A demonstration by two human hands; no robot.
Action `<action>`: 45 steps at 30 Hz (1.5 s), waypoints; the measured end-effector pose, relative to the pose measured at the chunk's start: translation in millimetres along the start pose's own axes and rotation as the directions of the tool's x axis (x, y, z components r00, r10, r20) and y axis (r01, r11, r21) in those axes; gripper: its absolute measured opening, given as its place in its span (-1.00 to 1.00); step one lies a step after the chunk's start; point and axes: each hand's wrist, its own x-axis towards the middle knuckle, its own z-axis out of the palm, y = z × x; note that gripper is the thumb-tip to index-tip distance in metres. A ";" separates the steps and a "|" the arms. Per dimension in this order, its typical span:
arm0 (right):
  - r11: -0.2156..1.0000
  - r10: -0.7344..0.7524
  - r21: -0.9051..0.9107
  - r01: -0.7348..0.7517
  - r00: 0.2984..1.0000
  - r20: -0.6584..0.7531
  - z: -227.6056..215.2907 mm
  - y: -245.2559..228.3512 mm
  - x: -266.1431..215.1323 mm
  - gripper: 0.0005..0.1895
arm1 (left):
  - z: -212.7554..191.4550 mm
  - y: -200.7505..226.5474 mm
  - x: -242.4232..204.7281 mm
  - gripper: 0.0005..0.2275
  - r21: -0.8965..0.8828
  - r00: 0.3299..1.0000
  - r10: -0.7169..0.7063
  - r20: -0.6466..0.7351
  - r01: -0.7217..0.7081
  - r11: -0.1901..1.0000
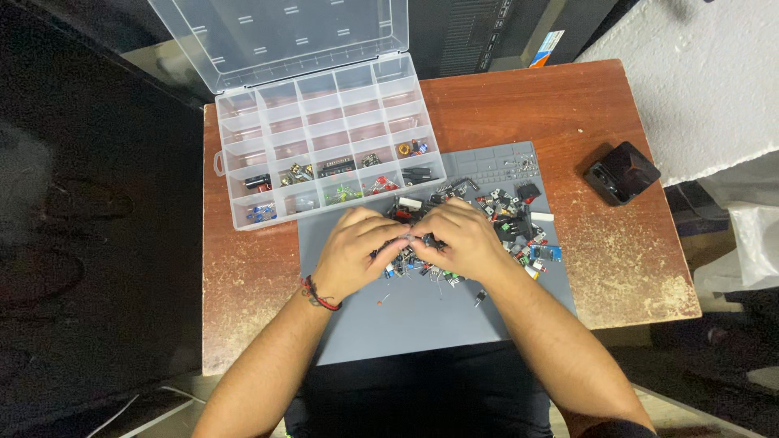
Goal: The person sorts a pile of loose electronic components on a gray mat, picking up items like resistors, capacitors, and diodes. They place the sorted components into the compartments of a clear plastic organizer box. The person also uses a small black handheld device to interact with some of the components on the mat.
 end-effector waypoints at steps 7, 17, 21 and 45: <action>1.000 -0.013 -0.008 0.013 1.000 -0.007 1.2 3.3 -2.6 -0.91 | 2.1 -3.3 -1.9 -0.88 0.004 1.000 -0.002 0.015 0.002 1.000; 0.999 -0.031 -0.012 0.031 1.000 -0.003 -2.6 5.2 -2.5 -0.92 | 2.6 -1.5 -0.5 -0.89 -0.026 1.000 0.007 0.004 -0.007 1.000; 0.999 -0.041 -0.034 0.041 0.999 0.015 -3.2 4.5 -2.2 -0.88 | 3.6 -1.4 0.2 -0.90 -0.045 1.000 0.014 0.011 -0.014 0.999; 0.904 0.273 -0.314 -0.290 0.957 -0.099 -10.8 31.9 -19.1 -0.91 | -10.0 -12.5 11.5 -0.83 0.281 0.989 -0.003 -0.150 0.046 0.959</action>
